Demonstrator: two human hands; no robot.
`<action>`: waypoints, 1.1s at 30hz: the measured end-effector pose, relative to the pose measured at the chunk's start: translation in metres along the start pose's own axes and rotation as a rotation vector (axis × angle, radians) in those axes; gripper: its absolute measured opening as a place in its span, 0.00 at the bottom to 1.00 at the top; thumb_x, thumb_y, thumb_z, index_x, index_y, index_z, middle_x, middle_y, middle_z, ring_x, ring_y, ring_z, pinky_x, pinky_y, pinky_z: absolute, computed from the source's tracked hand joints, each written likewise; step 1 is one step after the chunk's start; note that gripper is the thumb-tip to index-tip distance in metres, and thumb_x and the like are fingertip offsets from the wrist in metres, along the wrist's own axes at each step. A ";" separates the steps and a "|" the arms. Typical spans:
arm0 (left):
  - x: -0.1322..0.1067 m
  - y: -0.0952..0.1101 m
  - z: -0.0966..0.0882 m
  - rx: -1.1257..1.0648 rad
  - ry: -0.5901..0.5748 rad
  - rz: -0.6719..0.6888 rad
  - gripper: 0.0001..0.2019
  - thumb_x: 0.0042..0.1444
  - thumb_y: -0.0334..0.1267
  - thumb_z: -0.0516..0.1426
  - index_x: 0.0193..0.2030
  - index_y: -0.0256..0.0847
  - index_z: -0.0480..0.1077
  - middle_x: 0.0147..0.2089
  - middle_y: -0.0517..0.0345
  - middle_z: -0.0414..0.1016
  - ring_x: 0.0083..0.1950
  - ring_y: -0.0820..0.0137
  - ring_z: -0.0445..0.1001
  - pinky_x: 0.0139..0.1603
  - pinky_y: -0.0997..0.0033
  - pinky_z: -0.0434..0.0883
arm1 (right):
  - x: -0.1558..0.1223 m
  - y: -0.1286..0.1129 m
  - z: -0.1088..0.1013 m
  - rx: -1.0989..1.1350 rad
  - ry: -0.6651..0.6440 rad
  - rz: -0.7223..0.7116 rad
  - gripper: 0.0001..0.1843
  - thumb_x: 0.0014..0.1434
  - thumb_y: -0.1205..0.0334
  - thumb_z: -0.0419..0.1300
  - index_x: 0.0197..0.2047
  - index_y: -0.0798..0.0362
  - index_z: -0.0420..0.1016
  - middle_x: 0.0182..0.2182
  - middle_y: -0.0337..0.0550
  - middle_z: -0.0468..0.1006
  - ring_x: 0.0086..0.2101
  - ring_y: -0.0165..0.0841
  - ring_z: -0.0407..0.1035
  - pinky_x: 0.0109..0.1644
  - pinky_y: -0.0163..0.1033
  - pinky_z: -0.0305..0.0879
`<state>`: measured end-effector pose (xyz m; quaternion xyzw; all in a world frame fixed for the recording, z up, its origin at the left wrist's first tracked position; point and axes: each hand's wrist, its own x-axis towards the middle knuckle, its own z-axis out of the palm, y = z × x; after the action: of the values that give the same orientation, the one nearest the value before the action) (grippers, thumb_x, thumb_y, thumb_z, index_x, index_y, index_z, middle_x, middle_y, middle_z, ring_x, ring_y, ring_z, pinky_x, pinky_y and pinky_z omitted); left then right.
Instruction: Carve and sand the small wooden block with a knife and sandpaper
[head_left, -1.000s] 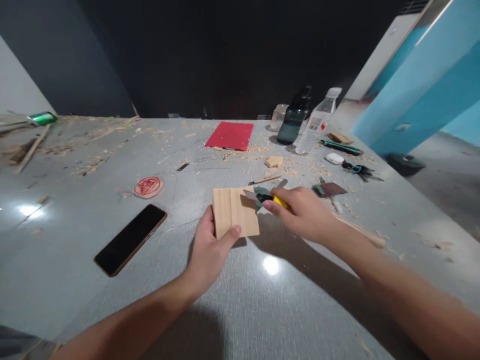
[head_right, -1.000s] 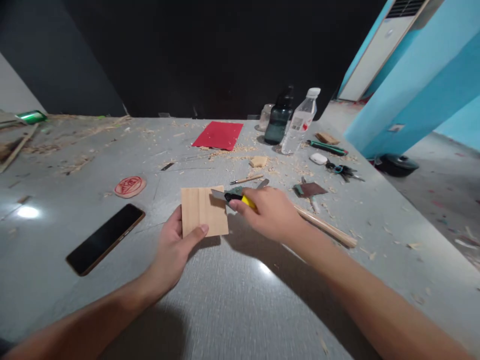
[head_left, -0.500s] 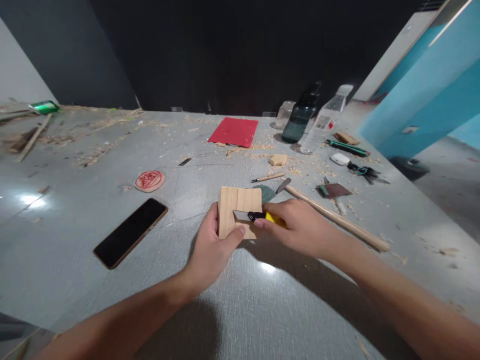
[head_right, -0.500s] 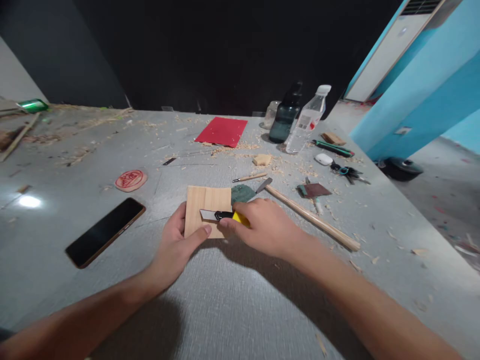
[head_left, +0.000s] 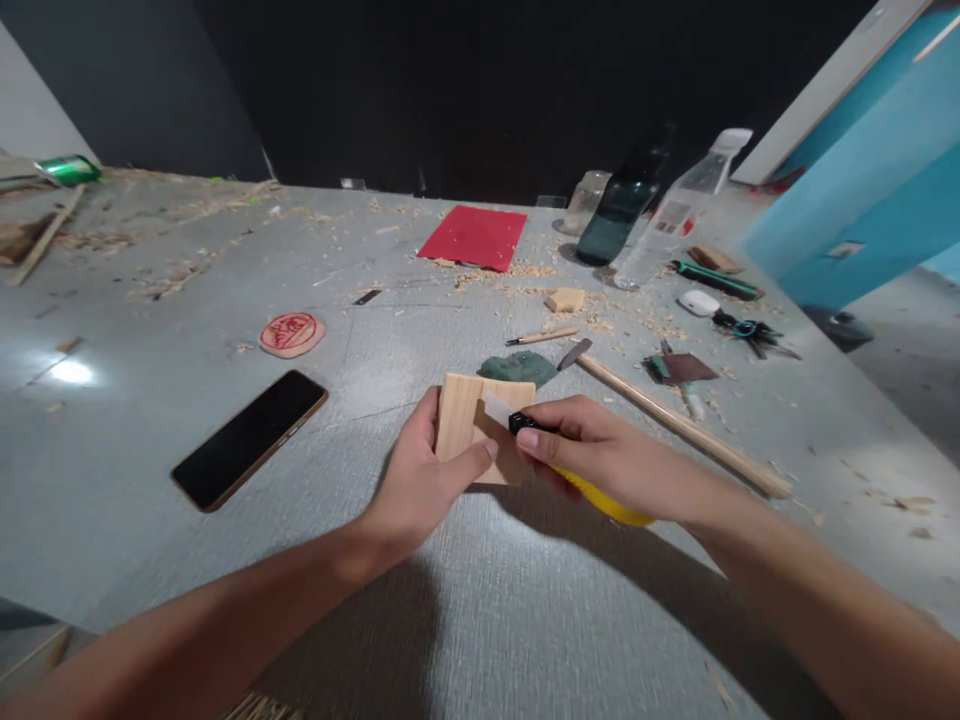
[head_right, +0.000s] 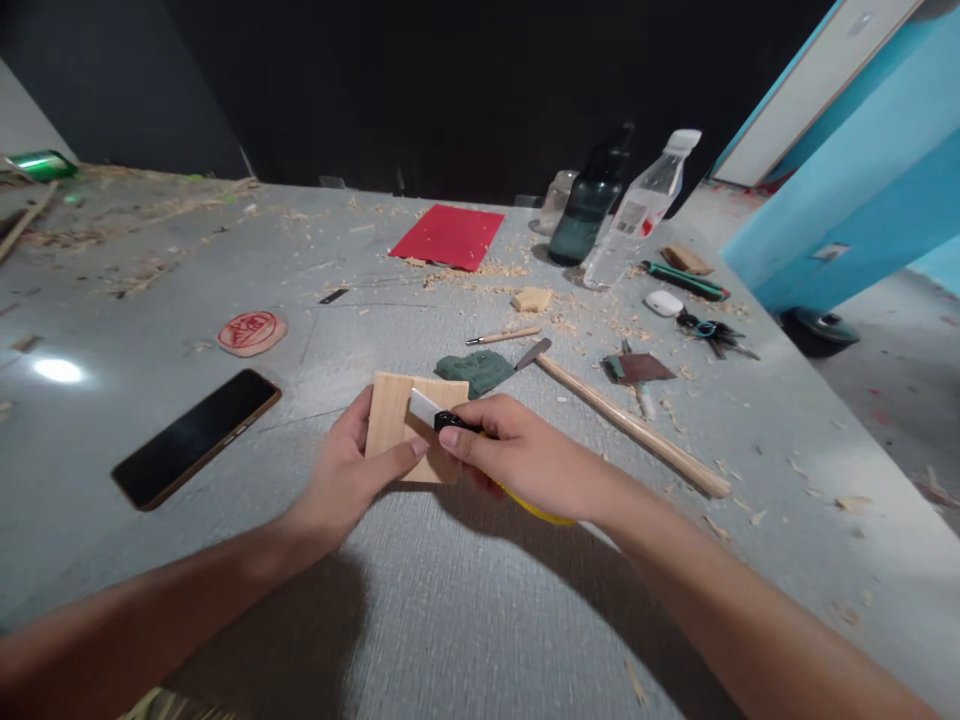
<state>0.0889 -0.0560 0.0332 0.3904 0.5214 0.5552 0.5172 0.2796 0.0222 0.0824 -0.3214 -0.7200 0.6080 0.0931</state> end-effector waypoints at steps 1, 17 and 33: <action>0.000 0.000 0.000 0.004 -0.002 0.000 0.20 0.53 0.39 0.68 0.51 0.41 0.70 0.45 0.56 0.79 0.43 0.66 0.77 0.45 0.65 0.76 | 0.000 0.000 0.001 0.006 0.011 -0.001 0.25 0.71 0.43 0.58 0.28 0.51 0.67 0.20 0.34 0.67 0.21 0.27 0.59 0.26 0.36 0.54; 0.015 0.014 -0.024 0.313 -0.365 -0.059 0.23 0.52 0.37 0.67 0.56 0.47 0.75 0.44 0.54 0.82 0.41 0.61 0.82 0.39 0.66 0.76 | -0.011 -0.002 -0.049 -0.665 0.116 0.015 0.17 0.69 0.45 0.58 0.39 0.49 0.76 0.27 0.40 0.73 0.26 0.35 0.65 0.31 0.40 0.55; 0.021 0.007 -0.028 1.050 -0.150 0.566 0.22 0.63 0.35 0.60 0.63 0.44 0.67 0.64 0.47 0.72 0.66 0.54 0.70 0.69 0.48 0.67 | 0.006 0.013 -0.031 0.467 0.525 -0.099 0.18 0.71 0.47 0.57 0.60 0.42 0.73 0.36 0.41 0.75 0.37 0.39 0.74 0.49 0.50 0.76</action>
<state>0.0568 -0.0399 0.0339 0.7555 0.5637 0.3105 0.1225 0.2959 0.0515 0.0762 -0.4014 -0.5277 0.6476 0.3756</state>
